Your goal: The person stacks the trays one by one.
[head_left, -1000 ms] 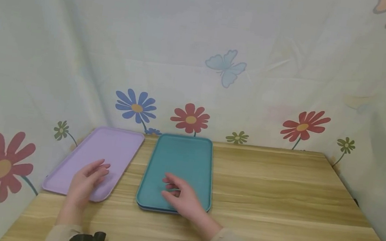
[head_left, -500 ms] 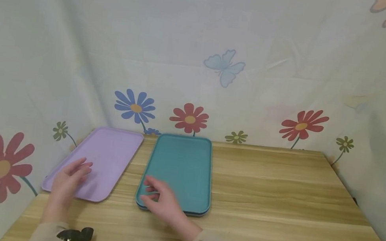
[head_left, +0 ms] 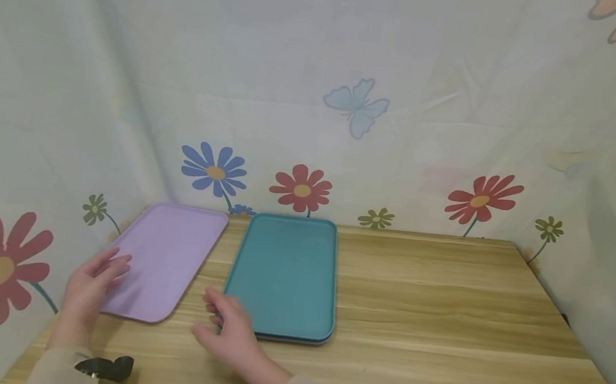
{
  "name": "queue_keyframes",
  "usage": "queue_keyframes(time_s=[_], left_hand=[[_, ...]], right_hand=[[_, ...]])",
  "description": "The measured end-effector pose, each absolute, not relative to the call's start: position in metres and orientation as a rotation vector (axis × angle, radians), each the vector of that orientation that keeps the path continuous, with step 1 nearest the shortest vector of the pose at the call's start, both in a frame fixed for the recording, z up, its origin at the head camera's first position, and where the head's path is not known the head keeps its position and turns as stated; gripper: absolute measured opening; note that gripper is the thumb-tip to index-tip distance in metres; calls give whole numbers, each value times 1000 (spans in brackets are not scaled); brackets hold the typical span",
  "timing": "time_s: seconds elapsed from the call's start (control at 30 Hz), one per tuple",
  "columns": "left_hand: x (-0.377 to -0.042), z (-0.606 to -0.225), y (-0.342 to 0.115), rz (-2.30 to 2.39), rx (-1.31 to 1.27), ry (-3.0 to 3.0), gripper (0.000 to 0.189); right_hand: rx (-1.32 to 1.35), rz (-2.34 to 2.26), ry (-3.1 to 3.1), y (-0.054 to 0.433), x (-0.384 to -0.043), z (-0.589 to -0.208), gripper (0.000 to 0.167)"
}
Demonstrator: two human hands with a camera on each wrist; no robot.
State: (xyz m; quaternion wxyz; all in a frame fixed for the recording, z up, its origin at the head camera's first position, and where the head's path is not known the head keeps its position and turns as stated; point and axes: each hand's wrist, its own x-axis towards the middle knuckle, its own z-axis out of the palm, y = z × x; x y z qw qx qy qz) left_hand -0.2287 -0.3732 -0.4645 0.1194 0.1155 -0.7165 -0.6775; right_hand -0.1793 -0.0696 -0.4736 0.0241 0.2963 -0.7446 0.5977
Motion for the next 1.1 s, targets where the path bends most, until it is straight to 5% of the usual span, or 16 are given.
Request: queue_keyframes(time_s=[1.1], left_hand=[[-224,-458,-412,-1774,233,-2192,70]], right_hand=[[918,1383,-2528,-107,-184,-479,72]])
